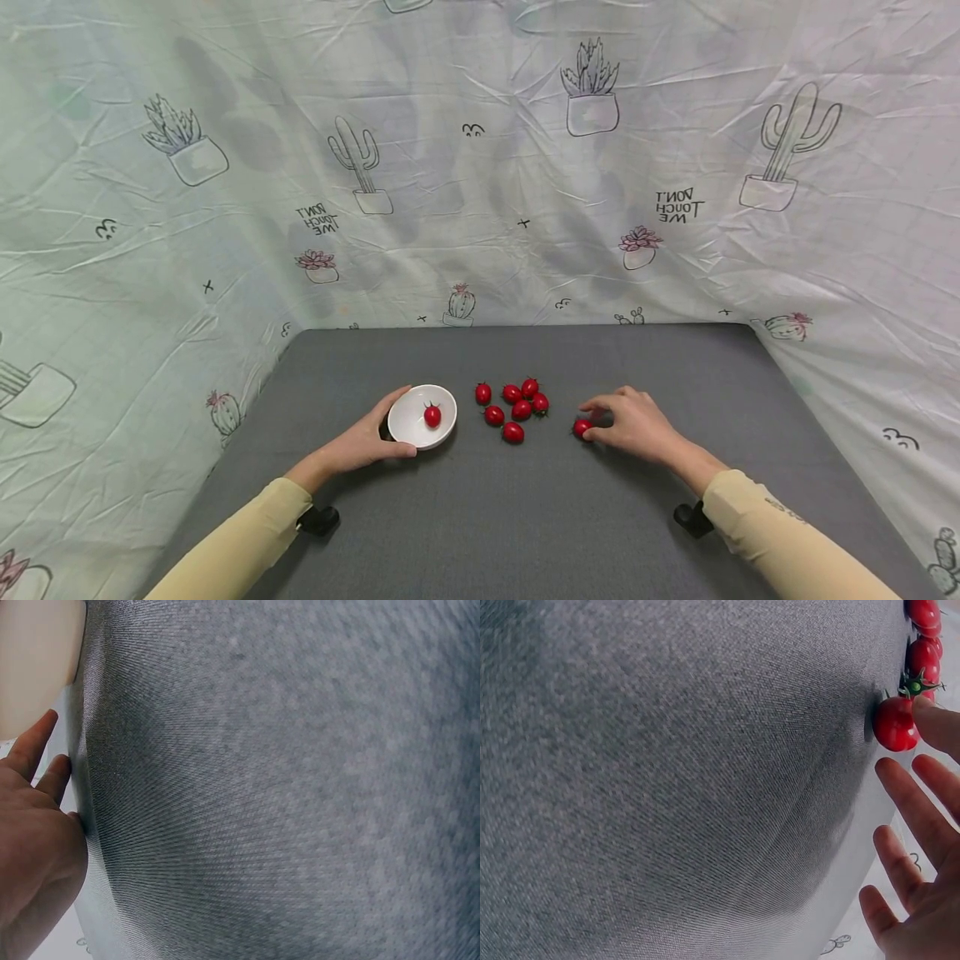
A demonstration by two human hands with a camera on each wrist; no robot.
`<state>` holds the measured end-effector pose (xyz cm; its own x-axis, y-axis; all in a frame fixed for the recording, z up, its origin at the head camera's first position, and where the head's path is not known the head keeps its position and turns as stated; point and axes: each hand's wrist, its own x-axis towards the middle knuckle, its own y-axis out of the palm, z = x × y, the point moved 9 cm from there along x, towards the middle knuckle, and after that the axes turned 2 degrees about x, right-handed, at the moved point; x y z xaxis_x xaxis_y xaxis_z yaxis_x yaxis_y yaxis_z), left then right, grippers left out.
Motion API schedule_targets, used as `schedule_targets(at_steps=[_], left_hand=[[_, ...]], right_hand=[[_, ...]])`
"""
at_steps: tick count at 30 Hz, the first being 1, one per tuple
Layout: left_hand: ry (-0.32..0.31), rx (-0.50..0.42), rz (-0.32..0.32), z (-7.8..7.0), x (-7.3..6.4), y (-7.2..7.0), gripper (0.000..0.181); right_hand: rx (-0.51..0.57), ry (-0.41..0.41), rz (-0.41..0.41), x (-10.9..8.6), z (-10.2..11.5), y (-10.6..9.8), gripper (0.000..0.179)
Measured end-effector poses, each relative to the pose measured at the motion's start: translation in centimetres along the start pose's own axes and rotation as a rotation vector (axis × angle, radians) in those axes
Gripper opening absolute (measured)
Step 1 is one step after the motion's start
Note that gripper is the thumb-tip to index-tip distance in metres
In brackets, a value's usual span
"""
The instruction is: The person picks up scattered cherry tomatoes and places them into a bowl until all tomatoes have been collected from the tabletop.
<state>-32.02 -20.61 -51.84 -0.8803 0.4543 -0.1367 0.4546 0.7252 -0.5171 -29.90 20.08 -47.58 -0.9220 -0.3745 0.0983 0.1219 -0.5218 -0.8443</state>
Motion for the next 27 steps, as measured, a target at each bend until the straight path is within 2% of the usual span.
schedule_targets(at_steps=[16, 27], left_hand=[[-0.006, -0.004, 0.005, -0.01, 0.05, 0.00, 0.110], [-0.008, -0.006, 0.010, 0.01, 0.07, -0.02, 0.109]], right_hand=[[0.019, 0.040, 0.002, 0.05, 0.39, 0.10, 0.032], [0.011, 0.036, 0.005, 0.25, 0.15, 0.55, 0.025]])
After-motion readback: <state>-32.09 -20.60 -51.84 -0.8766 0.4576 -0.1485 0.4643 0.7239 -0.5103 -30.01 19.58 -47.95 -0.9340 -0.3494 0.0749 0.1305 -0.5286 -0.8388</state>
